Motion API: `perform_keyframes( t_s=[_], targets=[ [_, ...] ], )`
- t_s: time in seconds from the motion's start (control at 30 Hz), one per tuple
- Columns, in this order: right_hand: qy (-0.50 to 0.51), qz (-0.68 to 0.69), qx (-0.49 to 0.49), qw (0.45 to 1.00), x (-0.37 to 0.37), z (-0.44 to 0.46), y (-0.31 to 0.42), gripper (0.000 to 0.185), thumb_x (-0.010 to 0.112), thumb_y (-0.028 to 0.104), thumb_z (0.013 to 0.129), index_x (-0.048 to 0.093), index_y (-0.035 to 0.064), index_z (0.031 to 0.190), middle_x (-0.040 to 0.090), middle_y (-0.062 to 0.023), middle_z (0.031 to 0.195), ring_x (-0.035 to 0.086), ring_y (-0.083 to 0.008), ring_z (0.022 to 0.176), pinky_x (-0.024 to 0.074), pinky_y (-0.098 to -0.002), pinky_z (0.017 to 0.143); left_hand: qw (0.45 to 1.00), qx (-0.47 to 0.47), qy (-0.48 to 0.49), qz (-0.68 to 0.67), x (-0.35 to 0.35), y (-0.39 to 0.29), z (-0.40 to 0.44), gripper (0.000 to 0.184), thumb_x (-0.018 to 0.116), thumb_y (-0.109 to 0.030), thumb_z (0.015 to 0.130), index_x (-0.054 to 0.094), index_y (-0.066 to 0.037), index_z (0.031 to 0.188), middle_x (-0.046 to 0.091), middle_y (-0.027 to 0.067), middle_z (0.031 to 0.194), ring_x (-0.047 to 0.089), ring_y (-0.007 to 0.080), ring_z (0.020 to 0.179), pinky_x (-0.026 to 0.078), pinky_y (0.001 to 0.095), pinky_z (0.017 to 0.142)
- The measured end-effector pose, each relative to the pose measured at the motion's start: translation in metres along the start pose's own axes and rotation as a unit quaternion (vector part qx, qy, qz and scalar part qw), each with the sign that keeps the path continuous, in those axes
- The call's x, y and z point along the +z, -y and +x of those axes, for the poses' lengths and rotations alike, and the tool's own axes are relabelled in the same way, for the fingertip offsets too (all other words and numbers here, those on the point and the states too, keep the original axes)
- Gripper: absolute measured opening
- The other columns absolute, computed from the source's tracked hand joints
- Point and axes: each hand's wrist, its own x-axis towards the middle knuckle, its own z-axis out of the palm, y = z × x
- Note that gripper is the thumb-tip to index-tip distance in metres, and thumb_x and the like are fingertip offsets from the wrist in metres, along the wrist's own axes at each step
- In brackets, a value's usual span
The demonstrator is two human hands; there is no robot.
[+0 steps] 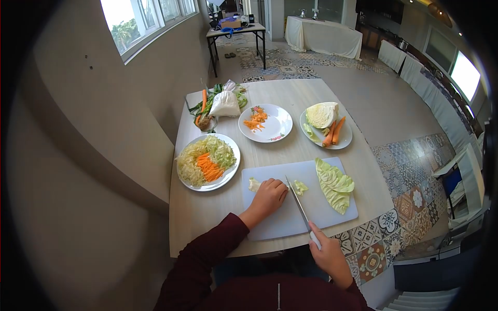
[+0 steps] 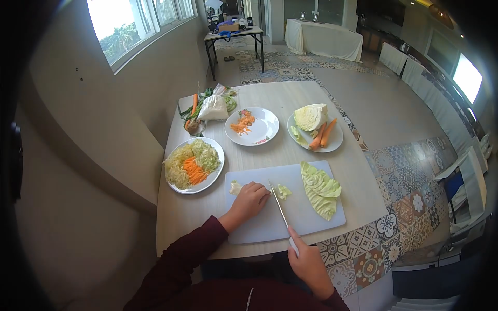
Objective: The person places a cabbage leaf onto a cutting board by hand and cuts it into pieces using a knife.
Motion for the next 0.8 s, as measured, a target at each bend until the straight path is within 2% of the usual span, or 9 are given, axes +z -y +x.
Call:
perform_keyframes(
  t_s=[0.3,0.4,0.8],
  targets=[
    [-0.015,0.015,-0.007,1.0,0.001,-0.001,-0.001,0.056,0.059,0.013,0.091,0.048,0.0099,0.145,0.058,-0.0295,0.065,0.061,-0.0471,0.066,0.0469,-0.0495,0.06,1.0,0.015,-0.008,-0.013,0.003,0.001,0.0,0.006,0.065,-0.009,0.088,0.061,-0.004,0.087,0.06,0.0102,0.087,0.058,0.0308,0.085,0.046,0.0419,0.078],
    [-0.011,0.007,0.006,1.0,-0.001,-0.002,0.006,0.055,0.061,0.011,0.09,0.05,0.0098,0.144,0.061,-0.0292,0.073,0.063,-0.0444,0.067,0.0495,-0.0398,0.062,1.0,0.017,-0.002,-0.01,0.001,0.0,0.0,0.006,0.065,-0.009,0.088,0.061,-0.004,0.087,0.059,0.0105,0.087,0.057,0.0309,0.084,0.046,0.0418,0.077],
    [0.017,-0.005,0.02,1.0,0.001,-0.007,0.011,0.056,0.06,0.012,0.09,0.048,0.0098,0.145,0.061,-0.0301,0.074,0.063,-0.0469,0.071,0.0508,-0.043,0.064,1.0,0.016,-0.005,-0.002,0.001,-0.001,0.001,0.006,0.064,-0.01,0.089,0.063,-0.003,0.088,0.06,0.0103,0.087,0.057,0.0307,0.084,0.046,0.0416,0.076]
  ],
)
